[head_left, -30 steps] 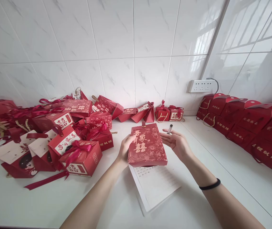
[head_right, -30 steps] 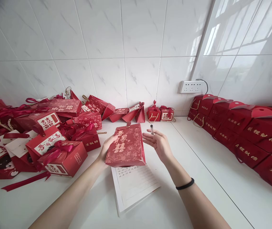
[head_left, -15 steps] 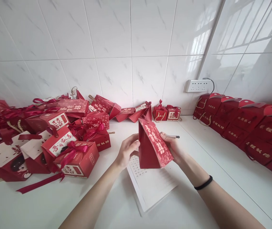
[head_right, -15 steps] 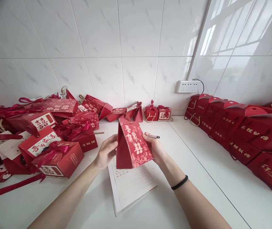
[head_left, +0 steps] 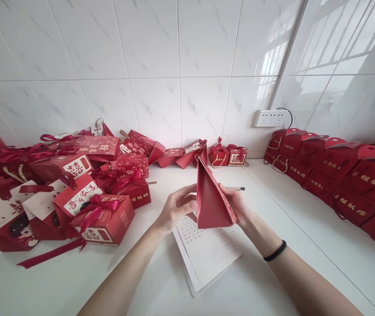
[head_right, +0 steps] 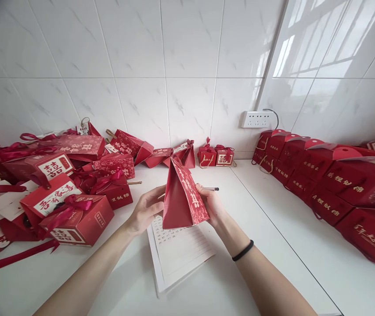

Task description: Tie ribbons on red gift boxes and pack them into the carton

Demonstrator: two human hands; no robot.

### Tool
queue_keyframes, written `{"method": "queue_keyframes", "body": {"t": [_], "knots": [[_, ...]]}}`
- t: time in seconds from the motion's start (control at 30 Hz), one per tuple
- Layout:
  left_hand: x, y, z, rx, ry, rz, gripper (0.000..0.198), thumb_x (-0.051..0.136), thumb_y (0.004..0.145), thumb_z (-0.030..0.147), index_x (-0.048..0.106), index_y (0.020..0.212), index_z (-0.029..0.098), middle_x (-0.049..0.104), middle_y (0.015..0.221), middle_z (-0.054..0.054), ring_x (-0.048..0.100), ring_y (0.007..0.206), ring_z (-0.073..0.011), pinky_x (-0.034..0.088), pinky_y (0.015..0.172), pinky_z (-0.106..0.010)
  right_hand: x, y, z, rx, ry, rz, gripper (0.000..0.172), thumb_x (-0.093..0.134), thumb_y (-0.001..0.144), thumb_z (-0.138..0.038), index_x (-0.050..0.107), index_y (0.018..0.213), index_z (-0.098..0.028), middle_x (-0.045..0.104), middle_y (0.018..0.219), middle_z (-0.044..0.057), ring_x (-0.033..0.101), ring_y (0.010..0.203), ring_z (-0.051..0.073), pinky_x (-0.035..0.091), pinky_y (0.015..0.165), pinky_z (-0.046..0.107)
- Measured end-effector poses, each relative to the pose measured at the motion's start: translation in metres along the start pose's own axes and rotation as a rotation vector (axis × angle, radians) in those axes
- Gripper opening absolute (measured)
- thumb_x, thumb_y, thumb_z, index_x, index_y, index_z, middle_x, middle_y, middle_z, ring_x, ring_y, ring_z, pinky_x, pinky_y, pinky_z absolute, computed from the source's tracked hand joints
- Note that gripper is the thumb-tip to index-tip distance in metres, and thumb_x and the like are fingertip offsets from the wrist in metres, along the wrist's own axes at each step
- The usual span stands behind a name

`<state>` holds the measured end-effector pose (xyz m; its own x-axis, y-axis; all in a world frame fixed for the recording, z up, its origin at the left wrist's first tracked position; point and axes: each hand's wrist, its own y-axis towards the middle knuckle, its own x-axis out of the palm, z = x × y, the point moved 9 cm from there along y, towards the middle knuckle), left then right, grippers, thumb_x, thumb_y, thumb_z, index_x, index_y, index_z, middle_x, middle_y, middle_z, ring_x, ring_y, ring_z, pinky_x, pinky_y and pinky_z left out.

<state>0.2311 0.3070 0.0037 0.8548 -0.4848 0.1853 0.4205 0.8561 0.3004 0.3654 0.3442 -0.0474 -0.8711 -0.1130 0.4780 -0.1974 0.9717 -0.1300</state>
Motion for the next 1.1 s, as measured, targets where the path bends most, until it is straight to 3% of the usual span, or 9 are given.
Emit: {"method": "queue_keyframes", "body": {"t": [0.1,0.27,0.5,0.7,0.8,0.97,1.1], "knots": [[-0.008,0.002,-0.003,-0.022,-0.037,0.094,0.045,0.071,0.073,0.037,0.064,0.115,0.022,0.065,0.111,-0.009,0.063,0.076,-0.0172,0.051,0.048,-0.022,0.000,0.003,0.001,0.001,0.007,-0.006,0.013,0.058,0.078,-0.033,0.056,0.081,-0.020,0.065,0.073,0.003,0.063,0.067,0.019,0.051,0.061,0.028],[-0.018,0.004,-0.009,-0.094,-0.162,0.218,0.047,0.068,0.074,0.035,0.059,0.119,0.022,0.063,0.079,-0.001,0.057,0.053,-0.0101,0.051,0.041,-0.022,0.004,0.002,0.000,-0.012,0.043,-0.061,0.018,0.060,0.081,-0.036,0.061,0.086,-0.018,0.066,0.076,0.001,0.060,0.062,0.014,0.048,0.057,0.022],[-0.026,0.004,-0.012,-0.143,-0.268,0.284,0.042,0.066,0.072,0.028,0.060,0.113,0.021,0.063,0.078,0.000,0.058,0.055,-0.0097,0.049,0.040,-0.018,0.007,-0.001,-0.007,-0.095,-0.016,-0.041,0.027,0.069,0.072,-0.040,0.063,0.084,-0.017,0.065,0.075,0.003,0.060,0.064,0.016,0.048,0.056,0.024],[-0.027,0.002,-0.028,-0.279,-0.207,0.294,0.042,0.061,0.077,0.050,0.063,0.106,0.020,0.067,0.098,-0.006,0.065,0.074,-0.0163,0.054,0.057,-0.024,-0.017,-0.001,-0.014,-0.148,-0.123,0.220,0.034,0.076,0.061,-0.038,0.048,0.066,-0.019,0.055,0.063,-0.002,0.053,0.057,0.014,0.041,0.051,0.023],[-0.029,-0.001,-0.035,-0.361,-0.101,0.291,0.040,0.062,0.076,0.049,0.064,0.102,0.019,0.068,0.097,-0.007,0.065,0.079,-0.0180,0.053,0.059,-0.024,-0.021,-0.002,-0.016,-0.163,-0.141,0.276,0.037,0.077,0.060,-0.036,0.046,0.067,-0.019,0.051,0.061,-0.004,0.051,0.055,0.012,0.039,0.050,0.022],[-0.031,-0.006,-0.043,-0.465,-0.249,0.366,0.023,0.060,0.077,0.038,0.063,0.085,0.016,0.069,0.080,-0.004,0.063,0.065,-0.0158,0.051,0.053,-0.024,-0.019,-0.003,-0.018,-0.173,-0.118,0.251,0.034,0.066,0.070,-0.048,0.048,0.080,-0.020,0.060,0.073,0.000,0.060,0.062,0.017,0.044,0.051,0.024],[-0.031,-0.005,-0.044,-0.471,-0.409,0.430,0.020,0.056,0.079,0.035,0.062,0.086,0.017,0.066,0.070,-0.001,0.061,0.056,-0.0132,0.052,0.050,-0.024,-0.012,-0.003,-0.022,-0.210,-0.074,0.168,0.039,0.064,0.071,-0.052,0.041,0.082,-0.023,0.062,0.080,-0.001,0.064,0.066,0.020,0.046,0.046,0.025]]}}
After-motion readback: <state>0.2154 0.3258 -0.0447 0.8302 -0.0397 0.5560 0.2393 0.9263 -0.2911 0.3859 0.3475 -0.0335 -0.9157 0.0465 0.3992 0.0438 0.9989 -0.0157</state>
